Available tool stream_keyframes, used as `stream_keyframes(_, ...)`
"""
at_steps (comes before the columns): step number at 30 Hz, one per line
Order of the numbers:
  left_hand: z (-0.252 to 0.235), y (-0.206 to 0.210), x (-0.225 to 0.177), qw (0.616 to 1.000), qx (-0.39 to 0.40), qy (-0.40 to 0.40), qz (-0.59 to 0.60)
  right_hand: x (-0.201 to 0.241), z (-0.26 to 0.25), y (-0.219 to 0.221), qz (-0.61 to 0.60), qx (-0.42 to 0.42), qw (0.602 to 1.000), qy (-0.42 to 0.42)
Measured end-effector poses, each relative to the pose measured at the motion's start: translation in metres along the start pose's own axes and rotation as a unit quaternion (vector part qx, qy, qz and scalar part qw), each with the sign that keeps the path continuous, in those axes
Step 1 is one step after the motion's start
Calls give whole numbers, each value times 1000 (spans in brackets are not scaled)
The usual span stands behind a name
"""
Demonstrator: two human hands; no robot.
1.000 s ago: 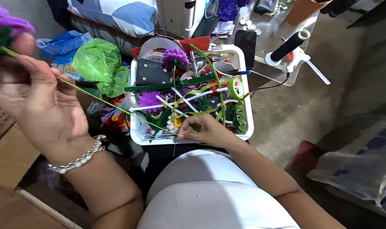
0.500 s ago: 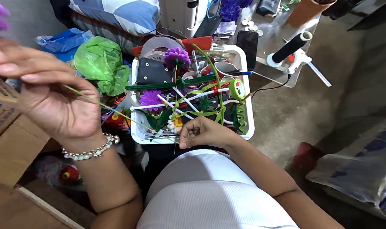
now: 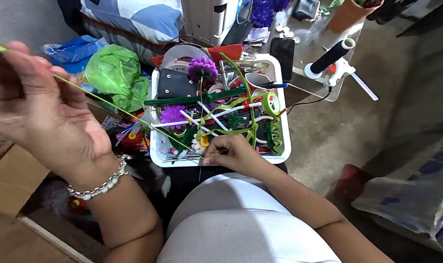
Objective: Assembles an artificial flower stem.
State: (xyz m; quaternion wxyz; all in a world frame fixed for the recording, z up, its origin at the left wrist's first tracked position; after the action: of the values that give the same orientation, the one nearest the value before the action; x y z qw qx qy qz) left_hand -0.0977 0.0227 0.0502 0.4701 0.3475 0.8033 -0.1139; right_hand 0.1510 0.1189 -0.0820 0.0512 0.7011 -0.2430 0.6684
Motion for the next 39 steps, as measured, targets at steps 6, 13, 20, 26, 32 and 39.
stream_keyframes(6, -4, -6, 10, 989, 35, -42, 135, 0, 1, -4, -52, 6, 999, -13)
stream_keyframes(13, -10, -8, 18, 928, 108, -73, 349, 3, 2, 9, -213, 116, 970, 2)
stream_keyframes(20, 0, 21, 5, 901, 146, -68, 403, -14, 2, 27, -301, 228, 925, 49)
stream_keyframes(26, 12, 33, 11, 989, 10, -79, 126, -6, -3, 14, 7, 83, 996, -19)
stream_keyframes(32, 14, 29, -10, 999, -25, 24, -5, -3, -2, 13, 95, 42, 995, -5)
stream_keyframes(39, 5, 27, -14, 979, 58, -51, 190, 1, -3, 12, 49, 61, 997, -26)
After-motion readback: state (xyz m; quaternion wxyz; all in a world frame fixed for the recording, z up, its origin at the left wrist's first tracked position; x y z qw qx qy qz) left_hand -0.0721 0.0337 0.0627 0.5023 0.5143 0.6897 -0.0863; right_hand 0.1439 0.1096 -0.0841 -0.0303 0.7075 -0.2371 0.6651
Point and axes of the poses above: each hand's wrist, its own z-axis away from the middle knuckle, its own y-axis out of the palm, x = y × z, the point moved 8 cm from there along -z, towards the middle knuckle, and after that the axes turned 4 degrees about x, right-handed, at the moved point
